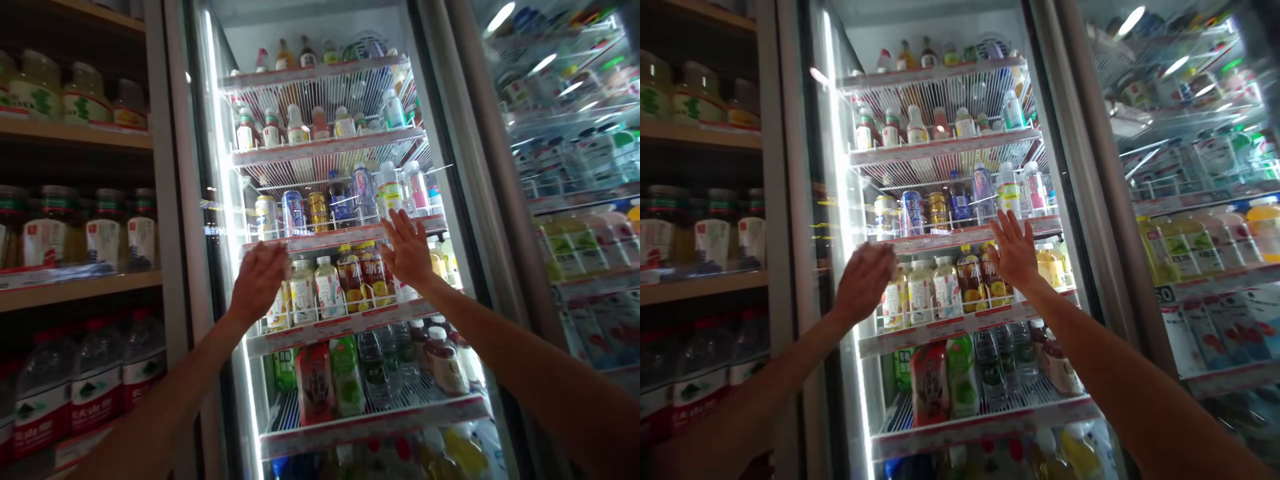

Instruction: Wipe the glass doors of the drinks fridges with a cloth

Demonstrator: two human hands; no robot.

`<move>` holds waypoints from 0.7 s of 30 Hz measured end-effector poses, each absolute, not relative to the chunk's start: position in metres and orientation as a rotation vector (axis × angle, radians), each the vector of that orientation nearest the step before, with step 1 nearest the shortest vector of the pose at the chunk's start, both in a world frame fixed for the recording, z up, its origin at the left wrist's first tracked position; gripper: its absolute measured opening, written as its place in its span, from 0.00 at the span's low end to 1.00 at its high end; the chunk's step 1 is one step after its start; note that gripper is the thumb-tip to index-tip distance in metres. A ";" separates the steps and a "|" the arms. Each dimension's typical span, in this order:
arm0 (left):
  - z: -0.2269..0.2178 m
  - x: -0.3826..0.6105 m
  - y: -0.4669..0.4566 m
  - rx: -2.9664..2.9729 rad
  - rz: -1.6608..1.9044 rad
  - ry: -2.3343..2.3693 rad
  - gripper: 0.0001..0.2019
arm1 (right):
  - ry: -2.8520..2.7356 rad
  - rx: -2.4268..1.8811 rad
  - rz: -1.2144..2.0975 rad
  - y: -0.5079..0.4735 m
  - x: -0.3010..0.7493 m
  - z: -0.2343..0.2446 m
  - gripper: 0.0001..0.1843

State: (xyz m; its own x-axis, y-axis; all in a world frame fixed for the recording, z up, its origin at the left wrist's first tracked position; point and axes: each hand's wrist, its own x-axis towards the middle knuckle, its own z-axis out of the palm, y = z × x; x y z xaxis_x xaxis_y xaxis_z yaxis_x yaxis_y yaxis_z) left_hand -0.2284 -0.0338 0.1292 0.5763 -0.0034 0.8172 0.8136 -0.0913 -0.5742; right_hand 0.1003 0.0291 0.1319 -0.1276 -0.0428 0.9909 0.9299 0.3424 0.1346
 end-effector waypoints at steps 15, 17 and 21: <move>0.077 -0.261 -0.051 -1.353 -0.933 -0.806 0.28 | -1.426 -0.880 -1.030 0.028 0.098 0.131 0.28; 0.066 -0.254 -0.051 -1.528 -0.711 -0.694 0.27 | -1.428 -0.870 -1.029 0.029 0.098 0.130 0.28; 0.078 -0.247 -0.050 -1.667 -0.494 -0.565 0.23 | -1.414 -0.850 -1.031 0.030 0.098 0.130 0.28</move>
